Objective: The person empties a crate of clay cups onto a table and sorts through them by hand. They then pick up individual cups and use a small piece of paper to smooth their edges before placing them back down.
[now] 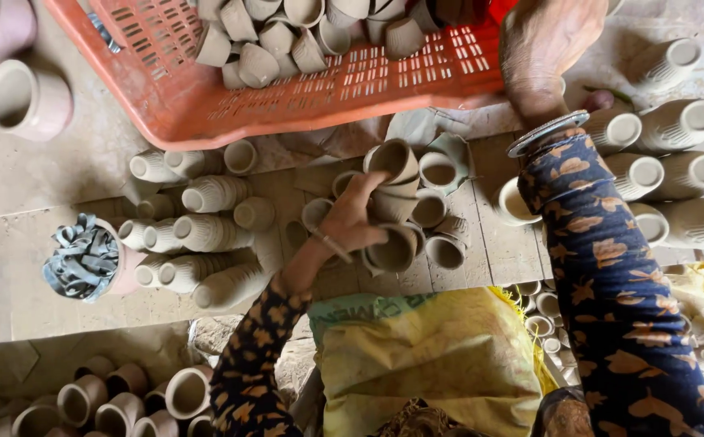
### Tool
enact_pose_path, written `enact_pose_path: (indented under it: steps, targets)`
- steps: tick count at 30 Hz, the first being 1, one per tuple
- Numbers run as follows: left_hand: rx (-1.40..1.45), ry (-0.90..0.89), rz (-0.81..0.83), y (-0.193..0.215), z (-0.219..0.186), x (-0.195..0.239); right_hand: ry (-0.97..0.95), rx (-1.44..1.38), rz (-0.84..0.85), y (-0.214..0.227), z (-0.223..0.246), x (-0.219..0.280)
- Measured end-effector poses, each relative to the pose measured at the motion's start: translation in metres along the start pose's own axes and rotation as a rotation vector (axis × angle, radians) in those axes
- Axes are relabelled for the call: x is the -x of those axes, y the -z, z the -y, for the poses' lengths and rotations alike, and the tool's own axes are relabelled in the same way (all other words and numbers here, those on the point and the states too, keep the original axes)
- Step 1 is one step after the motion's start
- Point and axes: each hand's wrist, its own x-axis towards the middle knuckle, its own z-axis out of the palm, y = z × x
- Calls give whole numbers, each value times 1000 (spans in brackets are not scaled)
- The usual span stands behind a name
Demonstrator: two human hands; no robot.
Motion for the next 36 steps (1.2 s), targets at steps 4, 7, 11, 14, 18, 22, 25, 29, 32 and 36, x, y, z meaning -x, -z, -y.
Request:
enact_pose_path:
  steps: [4,7,11,14,18,22,25,29,32,36]
  targets:
    - [-288,208,24,-2,-18,-63,-43,-73,-24,1,6,-10]
    - [-414,346,85,0,-29,-92,-90,-121,-2,8,10,-12]
    - [-559,436,206,0,-37,-111,-95,-179,-21,13,15,-16]
    - [-657,462,268,-17,-38,-115,-91,-161,46,22,17,-18]
    - [-753,483,294,-28,-50,-113,-179,-237,52,32,25,-18]
    - [-796,500,327,-44,-54,-119,-169,-247,-23,37,29,-18]
    - [-881,437,349,-65,-36,-129,-167,-243,-27,37,29,-19]
    - [-921,378,357,-75,-32,-136,-150,-243,-7,30,25,-19]
    - [-839,382,367,-74,-31,-144,-229,-202,51,28,24,-22]
    - [-775,350,314,-51,1,-136,-300,-274,116,31,32,-22]
